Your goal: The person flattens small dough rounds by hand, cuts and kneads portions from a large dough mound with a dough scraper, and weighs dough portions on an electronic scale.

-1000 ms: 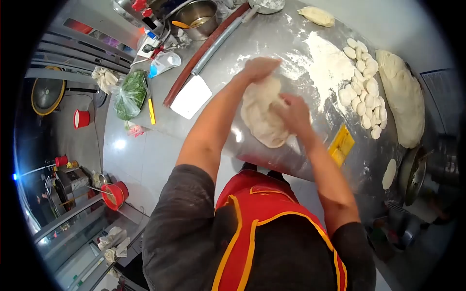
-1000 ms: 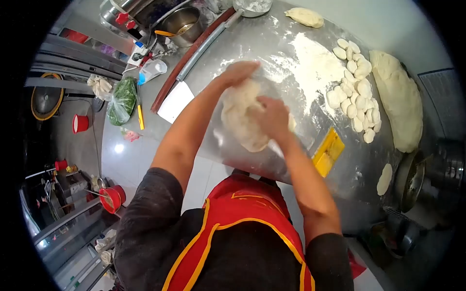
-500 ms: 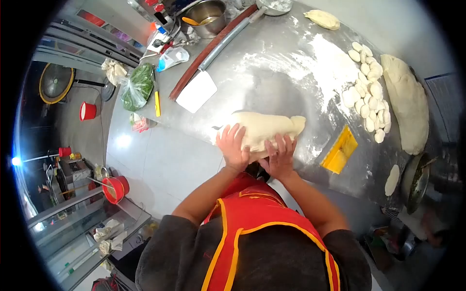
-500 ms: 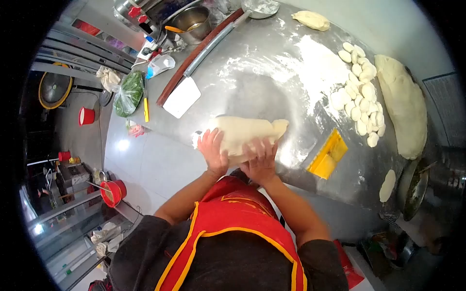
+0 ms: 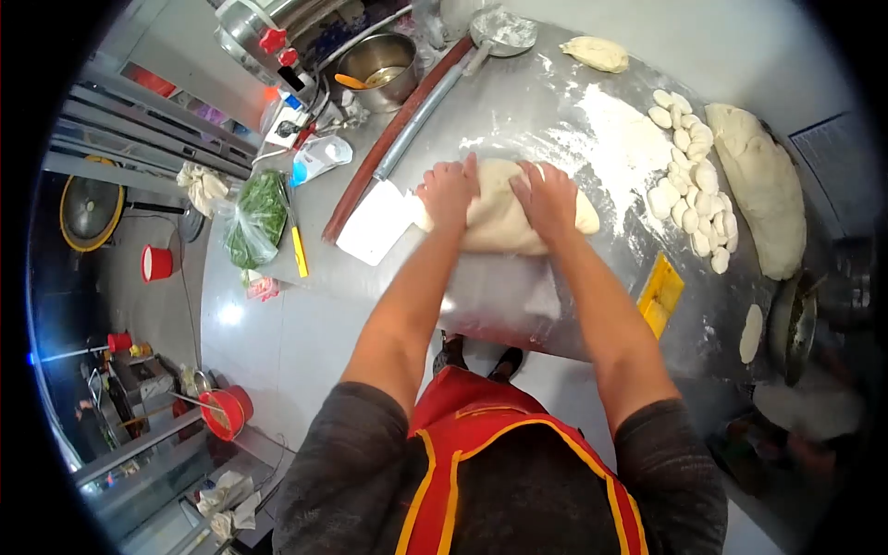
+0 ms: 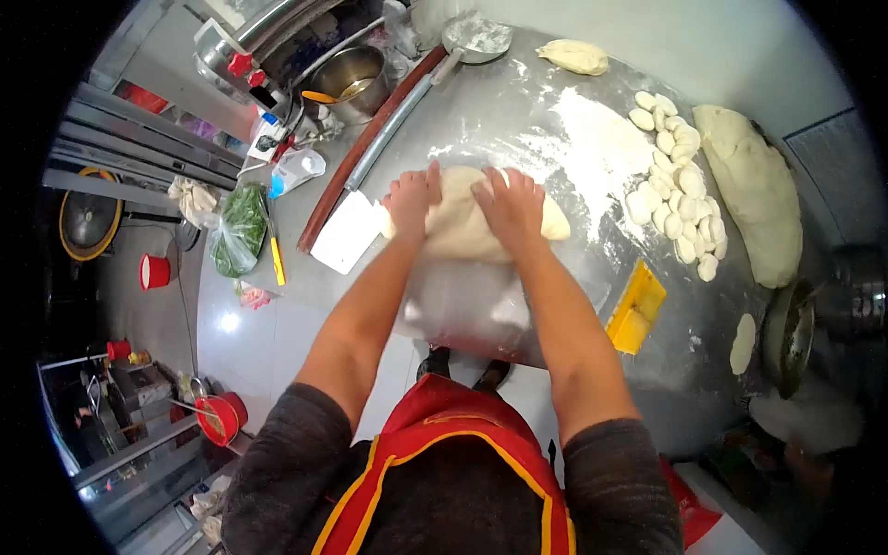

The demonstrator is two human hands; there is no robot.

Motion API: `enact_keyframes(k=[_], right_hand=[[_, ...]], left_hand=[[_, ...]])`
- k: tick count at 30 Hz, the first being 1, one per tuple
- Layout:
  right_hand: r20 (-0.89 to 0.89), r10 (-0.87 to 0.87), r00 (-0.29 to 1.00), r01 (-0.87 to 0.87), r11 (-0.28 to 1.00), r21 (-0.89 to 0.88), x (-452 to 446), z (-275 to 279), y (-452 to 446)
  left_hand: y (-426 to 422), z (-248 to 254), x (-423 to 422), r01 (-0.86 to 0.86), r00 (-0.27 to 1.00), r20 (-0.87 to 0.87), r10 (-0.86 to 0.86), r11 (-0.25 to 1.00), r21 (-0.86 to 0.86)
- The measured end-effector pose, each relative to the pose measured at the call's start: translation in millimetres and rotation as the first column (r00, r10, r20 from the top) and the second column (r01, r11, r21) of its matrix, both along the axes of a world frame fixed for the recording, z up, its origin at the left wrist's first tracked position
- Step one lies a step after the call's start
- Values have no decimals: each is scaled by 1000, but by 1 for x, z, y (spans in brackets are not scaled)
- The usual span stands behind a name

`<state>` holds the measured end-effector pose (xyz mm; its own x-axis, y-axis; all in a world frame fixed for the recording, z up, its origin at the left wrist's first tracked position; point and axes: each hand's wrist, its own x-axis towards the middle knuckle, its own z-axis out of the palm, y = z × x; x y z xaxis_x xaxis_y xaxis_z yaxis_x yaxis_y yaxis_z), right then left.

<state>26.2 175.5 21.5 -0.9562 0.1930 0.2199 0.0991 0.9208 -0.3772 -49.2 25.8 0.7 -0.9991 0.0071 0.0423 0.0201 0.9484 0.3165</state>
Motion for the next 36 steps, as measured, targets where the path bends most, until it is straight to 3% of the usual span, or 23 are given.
enact_keyframes(k=[1, 2, 4, 5, 6, 7, 9, 10, 11, 14, 17, 18, 20, 23, 26, 29, 32, 33, 34, 36], right_hand=[[-9, -18, 1000, 18, 998, 60, -12, -14, 6], [-19, -33, 999, 35, 992, 119, -15, -19, 10], [218, 108, 970, -52, 967, -250, -1, 10, 18], [306, 207, 929, -59, 900, -431, 7, 28, 22], [284, 267, 921, -173, 933, -317, 28, 41, 21], [276, 327, 904, -279, 939, -200, 62, 50, 11], [184, 250, 951, -245, 968, -50, 127, 63, -16], [131, 216, 967, -215, 976, -26, 151, 83, -35], [85, 180, 980, -174, 982, -72, 171, 85, -46], [-54, 17, 998, -26, 987, -158, 203, 58, -59], [-104, -47, 994, 51, 998, 30, 169, 40, -59], [-195, -33, 980, 63, 987, 147, 156, 19, -55], [-211, -141, 967, 164, 982, 97, 111, 8, -40], [-176, -269, 947, 278, 960, 30, 58, 0, -4], [89, -354, 931, 359, 932, -49, 19, -4, 38], [255, -326, 910, 383, 898, -217, 5, -5, 62], [280, -148, 949, 299, 708, -640, 53, 40, 58], [83, -45, 996, 78, 890, -449, 79, 45, 46], [-73, 106, 992, -118, 974, -191, 111, 48, 26], [60, 61, 996, -43, 966, -255, 152, 87, -26]], left_hand=[[-10, -26, -11, 117, 991, -80, -106, 982, 148], [-17, -22, -17, 33, 983, 152, -103, 913, 407], [-31, 9, -23, -289, 797, 545, -261, 628, 723], [-45, 29, -9, -119, 813, 465, -351, 682, 722], [-51, 64, 5, 117, 782, 437, -443, 795, 596], [-56, 88, 24, 352, 727, 435, -532, 832, 429], [-50, 108, 88, 591, 714, 236, -660, 748, 303], [-44, 83, 125, 623, 777, -58, -627, 752, 216], [-45, 45, 157, 628, 751, -355, -556, 768, 126], [-51, -10, 189, 697, 655, -527, -541, 702, 146], [-41, -19, 160, 758, 612, -496, -617, 636, 145], [-34, -17, 140, 764, 603, -478, -638, 635, 117], [-8, -3, 92, 765, 596, -445, -669, 641, 60], [36, 13, 41, 710, 680, -371, -632, 693, 121], [78, 26, 6, 638, 766, -177, -618, 764, 94], [87, 9, -10, 676, 734, -178, -656, 730, 96], [36, 58, 5, 727, 554, -76, -829, 437, 529], [11, 85, 17, 691, 564, -8, -826, 466, 552], [-15, 102, 33, 650, 566, 73, -821, 498, 574], [-55, 96, 46, 793, 602, -216, -769, 544, 276]])
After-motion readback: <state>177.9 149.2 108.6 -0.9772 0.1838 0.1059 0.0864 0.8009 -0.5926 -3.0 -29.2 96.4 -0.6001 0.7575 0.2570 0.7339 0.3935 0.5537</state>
